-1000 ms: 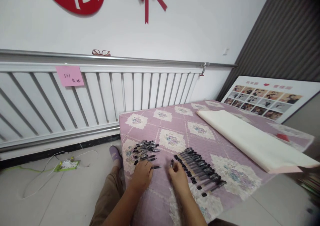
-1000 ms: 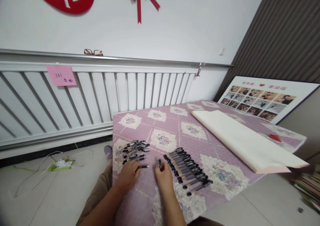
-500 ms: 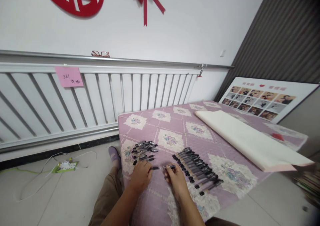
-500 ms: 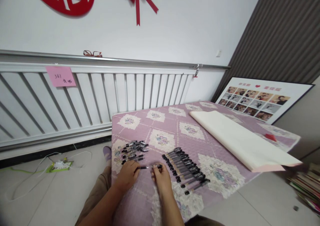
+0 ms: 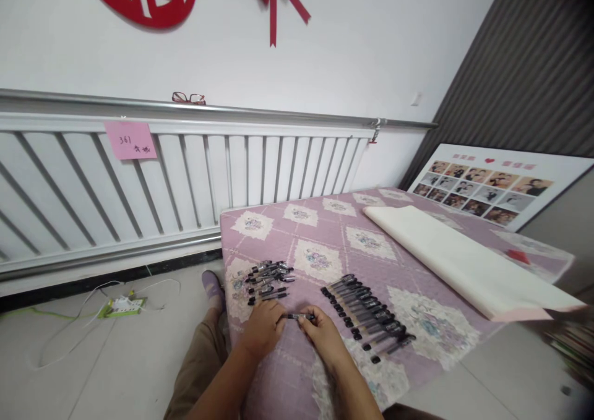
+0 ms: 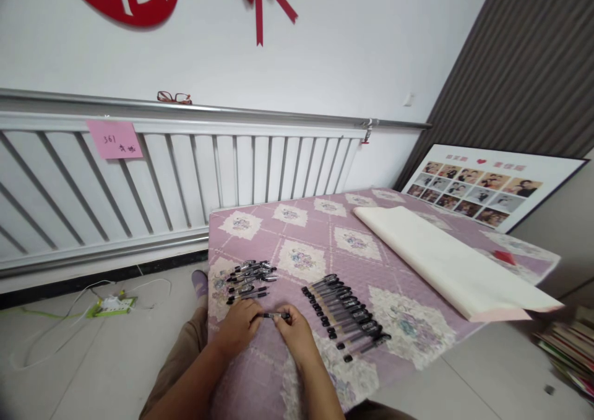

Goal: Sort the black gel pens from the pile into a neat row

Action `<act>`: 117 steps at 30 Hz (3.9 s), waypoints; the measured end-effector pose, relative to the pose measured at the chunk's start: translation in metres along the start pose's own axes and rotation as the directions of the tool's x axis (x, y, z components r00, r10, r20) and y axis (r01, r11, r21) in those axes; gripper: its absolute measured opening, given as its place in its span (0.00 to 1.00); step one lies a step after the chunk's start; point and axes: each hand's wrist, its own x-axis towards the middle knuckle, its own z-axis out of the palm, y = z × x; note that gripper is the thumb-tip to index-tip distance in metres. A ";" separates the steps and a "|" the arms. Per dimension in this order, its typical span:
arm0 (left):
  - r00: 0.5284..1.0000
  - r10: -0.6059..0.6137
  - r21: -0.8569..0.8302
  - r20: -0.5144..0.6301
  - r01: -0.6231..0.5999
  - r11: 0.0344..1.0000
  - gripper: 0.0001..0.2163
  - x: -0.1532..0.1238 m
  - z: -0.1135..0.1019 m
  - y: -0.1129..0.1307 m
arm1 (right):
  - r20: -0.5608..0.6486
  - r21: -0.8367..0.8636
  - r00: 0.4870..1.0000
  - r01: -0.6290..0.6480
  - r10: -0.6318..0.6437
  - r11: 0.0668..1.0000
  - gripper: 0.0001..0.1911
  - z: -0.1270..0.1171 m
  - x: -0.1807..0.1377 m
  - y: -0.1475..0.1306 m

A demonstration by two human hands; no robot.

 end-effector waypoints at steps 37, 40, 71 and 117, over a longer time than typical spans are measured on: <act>0.992 0.043 0.156 0.115 -0.061 0.986 0.07 0.001 0.003 -0.001 | 0.151 -0.158 0.984 0.116 -0.093 0.981 0.09 -0.005 -0.001 0.004; 0.993 0.043 0.172 0.113 -0.062 0.983 0.07 0.001 0.004 0.000 | 0.139 -0.147 0.986 0.116 -0.096 0.982 0.08 -0.005 -0.001 0.004; 0.999 0.037 0.081 -0.028 -0.035 0.996 0.09 -0.003 0.015 -0.007 | -0.113 0.147 0.984 0.151 -0.135 0.978 0.21 -0.013 -0.024 0.018; 0.956 -0.111 0.318 0.270 0.021 0.948 0.06 0.124 0.086 0.143 | -0.191 -0.650 0.951 0.064 -0.244 0.758 0.07 -0.227 -0.056 0.039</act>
